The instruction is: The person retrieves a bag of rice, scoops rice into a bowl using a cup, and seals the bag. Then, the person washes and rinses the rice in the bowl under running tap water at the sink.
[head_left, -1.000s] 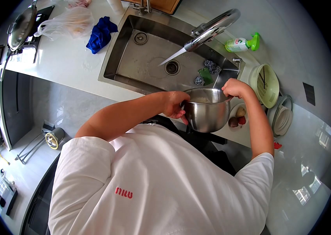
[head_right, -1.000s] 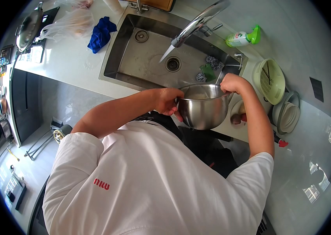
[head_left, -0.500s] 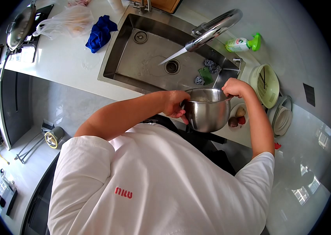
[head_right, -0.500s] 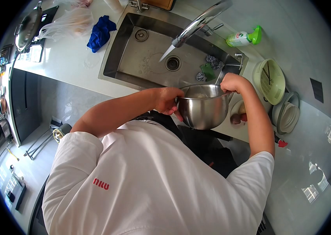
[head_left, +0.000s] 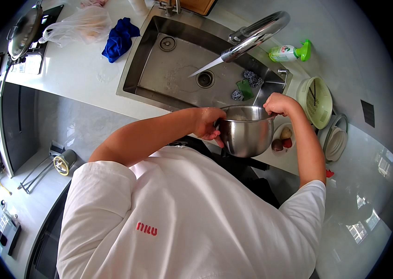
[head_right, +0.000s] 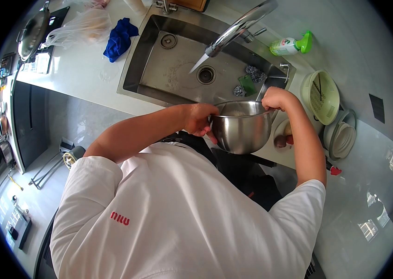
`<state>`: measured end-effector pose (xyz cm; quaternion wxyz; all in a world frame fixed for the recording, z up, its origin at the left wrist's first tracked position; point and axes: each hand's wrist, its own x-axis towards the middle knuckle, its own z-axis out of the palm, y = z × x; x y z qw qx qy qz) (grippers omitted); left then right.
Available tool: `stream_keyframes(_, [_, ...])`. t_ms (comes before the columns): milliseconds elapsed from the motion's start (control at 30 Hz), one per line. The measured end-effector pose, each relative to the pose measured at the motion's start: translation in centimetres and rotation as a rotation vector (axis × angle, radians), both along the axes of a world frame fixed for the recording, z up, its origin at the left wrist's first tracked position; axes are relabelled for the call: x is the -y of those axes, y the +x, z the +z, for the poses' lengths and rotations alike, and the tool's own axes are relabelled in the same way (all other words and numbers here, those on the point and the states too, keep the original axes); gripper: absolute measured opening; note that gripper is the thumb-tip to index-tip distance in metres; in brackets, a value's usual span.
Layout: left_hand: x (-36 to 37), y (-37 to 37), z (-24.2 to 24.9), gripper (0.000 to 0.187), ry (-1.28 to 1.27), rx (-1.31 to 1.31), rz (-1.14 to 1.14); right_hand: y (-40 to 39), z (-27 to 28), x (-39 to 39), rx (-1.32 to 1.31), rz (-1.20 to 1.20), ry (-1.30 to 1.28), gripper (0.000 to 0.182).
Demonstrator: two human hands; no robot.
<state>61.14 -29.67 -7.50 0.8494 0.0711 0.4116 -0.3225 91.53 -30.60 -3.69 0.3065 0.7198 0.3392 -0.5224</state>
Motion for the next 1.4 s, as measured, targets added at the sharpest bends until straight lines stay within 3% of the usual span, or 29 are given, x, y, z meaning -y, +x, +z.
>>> stream_keyframes(267, [-1.4,-0.2,1.5,0.038,0.009,-0.012,-0.019,-0.5,1.5,-1.3,-0.012,0.009,0.01,0.015])
stream_keyframes(367, [-1.3,-0.3,0.3,0.041,-0.01,0.009,-0.014,-0.3,1.3,-1.2,-0.049,0.009,0.021,0.028])
stream_keyframes(467, [0.1,-0.7,-1.1,0.042,0.048,0.023,0.03,1.9,-3.6,2.5,-0.261,-0.167,0.311,0.043])
stream_keyframes(567, [0.7,-2.8,-3.3,0.036,0.257,-0.035,0.156,-1.4,-4.4,3.6,-0.255,-0.094,0.606,0.052])
stream_keyframes(667, [-0.7,-5.1,-2.6,0.027,0.445,-0.103,0.287,-5.7,-2.2,2.9,-0.016,0.15,0.802,0.055])
stream_keyframes(800, [-4.5,-6.4,2.4,0.02,0.654,-0.185,0.36,-7.6,0.2,0.8,-0.029,0.029,0.942,0.059])
stream_keyframes(1000, [-6.4,-7.8,3.9,0.022,0.8,-0.271,0.328,-10.2,-0.8,1.2,0.009,0.083,1.036,0.06])
stream_keyframes(1100, [-6.7,-8.5,-0.7,0.023,0.693,-0.326,0.478,-10.6,0.4,0.7,0.074,0.106,1.039,0.053])
stream_keyframes(1200, [-7.1,-8.6,-2.3,0.019,0.303,-0.35,0.393,-10.2,0.9,-0.2,0.083,0.126,0.986,0.049])
stream_keyframes(1267, [-5.6,-7.6,-3.6,0.018,0.33,-0.284,0.391,-9.5,1.7,-0.5,0.069,0.145,0.878,0.049])
stream_keyframes(1400, [-5.4,-7.2,-2.1,0.017,0.347,-0.291,0.392,-9.0,-0.2,0.1,0.044,0.087,0.944,0.043])
